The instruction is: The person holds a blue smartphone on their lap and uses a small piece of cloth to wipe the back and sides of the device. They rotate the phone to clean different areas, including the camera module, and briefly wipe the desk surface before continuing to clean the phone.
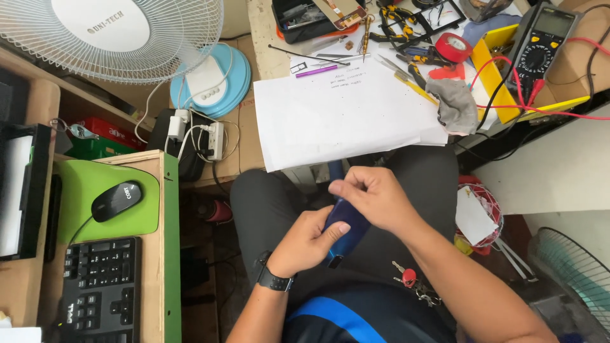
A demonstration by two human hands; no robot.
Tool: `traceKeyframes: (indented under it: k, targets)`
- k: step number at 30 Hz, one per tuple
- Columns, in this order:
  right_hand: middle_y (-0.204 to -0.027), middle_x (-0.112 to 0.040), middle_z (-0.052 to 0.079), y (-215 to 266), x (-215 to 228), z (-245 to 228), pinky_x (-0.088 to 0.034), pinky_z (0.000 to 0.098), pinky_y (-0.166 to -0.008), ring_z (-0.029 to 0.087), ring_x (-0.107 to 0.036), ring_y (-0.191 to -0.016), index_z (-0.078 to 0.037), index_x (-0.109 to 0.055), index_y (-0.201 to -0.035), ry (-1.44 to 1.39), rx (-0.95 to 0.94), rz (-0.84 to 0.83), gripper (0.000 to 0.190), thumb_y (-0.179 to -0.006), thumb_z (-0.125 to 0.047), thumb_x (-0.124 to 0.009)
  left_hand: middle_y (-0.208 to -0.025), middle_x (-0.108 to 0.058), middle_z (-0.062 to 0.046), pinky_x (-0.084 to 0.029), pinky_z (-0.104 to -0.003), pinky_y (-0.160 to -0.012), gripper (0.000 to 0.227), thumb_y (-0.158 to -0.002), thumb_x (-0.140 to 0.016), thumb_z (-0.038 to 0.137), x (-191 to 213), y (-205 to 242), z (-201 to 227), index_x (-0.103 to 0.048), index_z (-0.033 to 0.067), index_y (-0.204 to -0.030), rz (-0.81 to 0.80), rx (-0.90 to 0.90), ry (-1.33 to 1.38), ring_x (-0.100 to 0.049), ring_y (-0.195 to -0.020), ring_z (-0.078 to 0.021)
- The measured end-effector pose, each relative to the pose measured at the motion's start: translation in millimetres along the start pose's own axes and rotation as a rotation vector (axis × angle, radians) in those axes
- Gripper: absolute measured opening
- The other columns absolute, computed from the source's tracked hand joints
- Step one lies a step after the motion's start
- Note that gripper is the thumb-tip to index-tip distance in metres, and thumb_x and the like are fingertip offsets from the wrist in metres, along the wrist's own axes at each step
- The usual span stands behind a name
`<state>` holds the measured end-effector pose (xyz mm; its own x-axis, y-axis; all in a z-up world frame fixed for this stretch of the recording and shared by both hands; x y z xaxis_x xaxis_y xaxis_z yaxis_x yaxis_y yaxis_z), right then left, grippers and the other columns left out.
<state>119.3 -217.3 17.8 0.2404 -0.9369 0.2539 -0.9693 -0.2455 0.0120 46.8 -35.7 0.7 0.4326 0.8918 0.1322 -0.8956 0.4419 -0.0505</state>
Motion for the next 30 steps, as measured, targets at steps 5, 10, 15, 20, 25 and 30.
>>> traceKeyframes:
  k: [5, 10, 15, 20, 25, 30]
  targets:
    - [-0.083, -0.074, 0.005, -1, 12, -20, -0.057, 0.0266, -0.073, 0.011, -0.065, -0.079, -0.004, -0.072, -0.119, -0.26, 0.072, 0.038, 0.009, -0.113, -0.01, -0.073, -0.082, -0.084, -0.016, -0.063, -0.039, -0.074, 0.022, -0.116, -0.073, 0.02, 12, -2, -9, -0.082, 0.0007, -0.108, 0.034, 0.013, 0.024, -0.069, -0.079, -0.0163]
    - [-0.116, -0.088, 0.013, 4, 23, -45, -0.069, 0.0384, -0.096, 0.016, -0.074, -0.105, 0.0, -0.082, -0.139, -0.278, 0.048, -0.115, 0.036, -0.104, -0.006, -0.08, -0.088, -0.086, -0.018, -0.065, -0.042, -0.079, 0.024, -0.116, -0.072, 0.02, 21, -5, 12, -0.083, -0.0017, -0.116, 0.056, 0.028, 0.011, -0.075, -0.086, -0.0189]
    - [-0.084, -0.084, 0.011, 7, 8, -37, -0.064, 0.0324, -0.075, 0.013, -0.071, -0.078, 0.002, -0.091, -0.123, -0.18, 0.072, -0.146, 0.023, -0.101, -0.001, -0.083, -0.091, -0.087, -0.02, -0.066, -0.044, -0.082, 0.027, -0.116, -0.072, 0.021, 20, -5, 16, -0.084, -0.0027, -0.119, 0.081, 0.04, 0.02, -0.08, -0.082, -0.0251]
    - [-0.068, -0.078, 0.005, 2, -6, -21, -0.054, 0.0249, -0.064, 0.007, -0.063, -0.069, 0.0, -0.089, -0.099, -0.235, 0.017, -0.057, 0.009, -0.097, -0.008, -0.094, -0.091, -0.087, -0.019, -0.066, -0.046, -0.083, 0.025, -0.116, -0.072, 0.021, 17, -3, 8, -0.083, -0.0016, -0.119, 0.078, 0.028, -0.009, -0.077, -0.09, -0.0202]
    - [-0.06, -0.072, 0.006, -2, -9, -10, -0.047, 0.0219, -0.059, 0.007, -0.06, -0.062, -0.001, -0.085, -0.085, -0.259, -0.046, -0.023, 0.021, -0.094, -0.013, -0.1, -0.088, -0.086, -0.019, -0.066, -0.045, -0.082, 0.025, -0.116, -0.072, 0.02, 18, 0, -3, -0.083, -0.0017, -0.115, 0.068, 0.034, -0.002, -0.076, -0.084, -0.0217]
    - [-0.092, -0.091, 0.012, 2, 2, -42, -0.064, 0.0331, -0.086, 0.014, -0.076, -0.088, 0.0, -0.093, -0.112, -0.342, -0.051, -0.246, 0.015, -0.099, -0.001, -0.087, -0.088, -0.086, -0.018, -0.065, -0.043, -0.08, 0.024, -0.115, -0.072, 0.019, 28, 2, 2, -0.085, -0.0016, -0.115, 0.073, 0.049, 0.014, -0.077, -0.081, -0.0231]
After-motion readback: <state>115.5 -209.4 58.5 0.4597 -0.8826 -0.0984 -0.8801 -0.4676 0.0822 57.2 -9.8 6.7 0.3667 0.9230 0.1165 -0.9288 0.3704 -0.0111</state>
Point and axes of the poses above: each hand's wrist, its own y-axis away from the middle knuckle, its own x-axis out of the back of the hand, z = x × y, the point moved 6 cm from there along -y, towards the middle knuckle
